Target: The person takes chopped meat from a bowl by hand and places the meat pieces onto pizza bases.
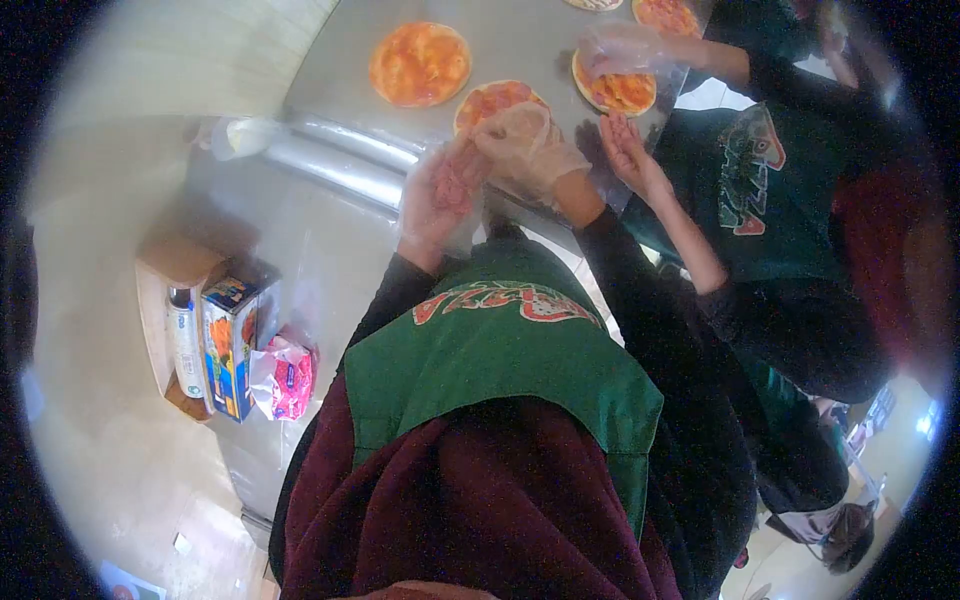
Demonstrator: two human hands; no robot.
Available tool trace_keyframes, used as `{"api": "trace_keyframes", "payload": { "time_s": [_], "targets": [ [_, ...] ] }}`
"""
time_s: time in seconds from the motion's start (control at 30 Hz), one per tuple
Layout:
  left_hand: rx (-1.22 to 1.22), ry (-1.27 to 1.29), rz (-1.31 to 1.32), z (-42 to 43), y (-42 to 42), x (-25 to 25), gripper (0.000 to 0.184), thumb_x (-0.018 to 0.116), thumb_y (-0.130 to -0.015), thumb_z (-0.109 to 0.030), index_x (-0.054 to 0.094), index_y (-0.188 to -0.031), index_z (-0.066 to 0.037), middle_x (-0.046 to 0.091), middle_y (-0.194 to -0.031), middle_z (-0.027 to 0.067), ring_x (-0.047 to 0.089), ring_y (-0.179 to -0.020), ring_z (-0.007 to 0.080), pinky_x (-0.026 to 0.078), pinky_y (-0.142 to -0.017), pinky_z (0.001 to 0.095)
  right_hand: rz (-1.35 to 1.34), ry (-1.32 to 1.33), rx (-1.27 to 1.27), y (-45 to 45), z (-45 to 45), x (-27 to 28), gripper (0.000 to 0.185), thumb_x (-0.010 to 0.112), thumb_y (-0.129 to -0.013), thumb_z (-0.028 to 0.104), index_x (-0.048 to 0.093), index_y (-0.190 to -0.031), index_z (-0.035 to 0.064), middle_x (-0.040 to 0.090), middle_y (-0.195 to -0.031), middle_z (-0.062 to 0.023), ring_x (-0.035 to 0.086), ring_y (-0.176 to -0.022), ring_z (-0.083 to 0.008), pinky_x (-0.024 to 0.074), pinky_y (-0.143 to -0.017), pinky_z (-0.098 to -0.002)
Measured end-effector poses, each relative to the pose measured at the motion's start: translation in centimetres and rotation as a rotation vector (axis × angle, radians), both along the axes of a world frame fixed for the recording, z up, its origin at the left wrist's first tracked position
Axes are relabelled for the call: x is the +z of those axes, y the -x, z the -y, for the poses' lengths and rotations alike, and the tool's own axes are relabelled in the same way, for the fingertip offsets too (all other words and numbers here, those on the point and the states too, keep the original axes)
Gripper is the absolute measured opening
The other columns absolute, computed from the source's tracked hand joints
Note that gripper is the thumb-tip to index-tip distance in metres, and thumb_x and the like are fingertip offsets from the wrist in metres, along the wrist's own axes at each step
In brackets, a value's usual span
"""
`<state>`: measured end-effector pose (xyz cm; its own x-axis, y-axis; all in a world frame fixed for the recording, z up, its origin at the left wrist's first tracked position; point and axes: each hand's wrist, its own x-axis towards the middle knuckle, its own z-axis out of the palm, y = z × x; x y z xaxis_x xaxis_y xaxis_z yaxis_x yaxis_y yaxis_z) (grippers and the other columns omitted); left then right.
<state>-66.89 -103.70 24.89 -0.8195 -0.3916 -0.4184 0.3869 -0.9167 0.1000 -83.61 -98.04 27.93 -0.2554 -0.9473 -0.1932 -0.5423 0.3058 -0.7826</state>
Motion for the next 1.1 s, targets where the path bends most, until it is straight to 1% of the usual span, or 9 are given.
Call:
{"api": "trace_keyframes", "payload": {
  "time_s": [0.23, 0.3, 0.43, 0.57, 0.77, 0.83, 0.87, 0.97, 1.1],
  "targets": [
    [-0.005, 0.015, 0.004, -0.1, 0.0, 0.5, 0.05, 0.038, -0.097, -0.03, 0.042, -0.133, 0.004, 0.051, -0.131, 0.0163, 0.05, -0.12, 0.0271, 0.036, -0.105, 0.0399, 0.049, -0.131, -0.045, -0.7, 0.6, 2.7, 0.031, 0.054, -0.082, 0.032, 0.068, -0.085, 0.0039, 0.066, -0.082, -0.0168, 0.063, -0.077, -0.0307, 0.0499, -0.074, -0.0392],
    [-0.006, 0.012, -0.015, 0.0, 0.0, 0.4, 0.049, 0.039, -0.096, -0.028, 0.043, -0.132, 0.005, 0.052, -0.13, 0.0157, 0.051, -0.119, 0.0265, 0.037, -0.104, 0.0396, -0.004, -0.009, 0.048, -0.1, -0.2, -1.9, 0.03, 0.053, -0.083, 0.03, 0.067, -0.087, 0.0036, 0.065, -0.086, -0.0178, 0.062, -0.08, -0.0323, 0.0493, -0.076, -0.0405],
    [-0.007, -0.042, -0.042, 0.1, -0.2, -0.1, 0.045, 0.041, -0.096, -0.025, 0.045, -0.13, 0.005, 0.054, -0.128, 0.0141, 0.052, -0.116, 0.0247, 0.04, -0.1, 0.0379, -0.308, -0.026, -0.04, -2.4, 0.1, 3.4, 0.026, 0.052, -0.084, 0.027, 0.065, -0.09, 0.0045, 0.062, -0.092, -0.0197, 0.061, -0.086, -0.0353, 0.048, -0.079, -0.043],
    [-0.01, -0.038, -0.088, 0.2, -0.3, -0.9, 0.048, 0.038, -0.097, -0.029, 0.045, -0.131, 0.005, 0.058, -0.121, 0.014, 0.055, -0.109, 0.0235, 0.042, -0.097, 0.0353, -0.361, 0.037, -0.067, -3.0, -0.3, 2.9, 0.024, 0.053, -0.084, 0.026, 0.063, -0.088, 0.0051, 0.062, -0.089, -0.0198, 0.061, -0.086, -0.0358, 0.0484, -0.076, -0.0444],
    [-0.016, 0.005, 0.042, 0.0, -0.4, -0.8, 0.045, 0.039, -0.097, -0.028, 0.047, -0.128, 0.004, 0.058, -0.121, 0.014, 0.056, -0.109, 0.0235, 0.042, -0.096, 0.0352, -0.372, 0.03, -0.107, -4.3, -0.4, 3.1, 0.023, 0.054, -0.084, 0.025, 0.064, -0.086, 0.0048, 0.062, -0.086, -0.0194, 0.061, -0.085, -0.0363, 0.049, -0.074, -0.0451],
    [-0.024, -0.009, 0.059, 0.0, -0.6, -0.4, 0.045, 0.041, -0.096, -0.026, 0.048, -0.128, 0.004, 0.059, -0.119, 0.0116, 0.057, -0.104, 0.0207, 0.044, -0.09, 0.0333, -0.402, 0.041, -0.116, -4.1, -0.3, 2.1, 0.023, 0.054, -0.083, 0.025, 0.065, -0.086, 0.0045, 0.063, -0.087, -0.0196, 0.062, -0.084, -0.0365, 0.049, -0.075, -0.0446],
    [-0.028, -0.015, 0.068, 0.0, -0.6, -0.1, 0.044, 0.043, -0.095, -0.025, 0.048, -0.128, 0.004, 0.06, -0.118, 0.0104, 0.057, -0.101, 0.0194, 0.045, -0.088, 0.0323, -0.306, 0.028, -0.139, -3.8, -0.2, 1.7, 0.023, 0.054, -0.083, 0.025, 0.065, -0.087, 0.0043, 0.063, -0.087, -0.0198, 0.062, -0.084, -0.0361, 0.0492, -0.075, -0.0437],
    [-0.013, -0.058, -0.215, 0.1, -0.4, -1.0, 0.048, 0.038, -0.097, -0.028, 0.042, -0.133, 0.004, 0.055, -0.126, 0.0154, 0.053, -0.116, 0.0264, 0.037, -0.104, 0.038, -0.069, 0.005, -0.212, -2.4, -0.2, 0.4, 0.025, 0.055, -0.083, 0.025, 0.066, -0.09, 0.0036, 0.065, -0.087, -0.0197, 0.063, -0.084, -0.0337, 0.0498, -0.076, -0.0404],
    [-0.02, 0.001, -0.058, 0.0, -0.4, 0.6, 0.05, 0.035, -0.098, -0.026, 0.037, -0.136, 0.005, 0.05, -0.132, 0.018, 0.048, -0.123, 0.0296, 0.034, -0.108, 0.0401, 0.089, -0.02, -0.285, -1.4, -0.6, 0.0, 0.029, 0.058, -0.082, 0.027, 0.067, -0.095, 0.0031, 0.067, -0.087, -0.0175, 0.065, -0.082, -0.027, 0.0503, -0.077, -0.0349]
  ]
}}
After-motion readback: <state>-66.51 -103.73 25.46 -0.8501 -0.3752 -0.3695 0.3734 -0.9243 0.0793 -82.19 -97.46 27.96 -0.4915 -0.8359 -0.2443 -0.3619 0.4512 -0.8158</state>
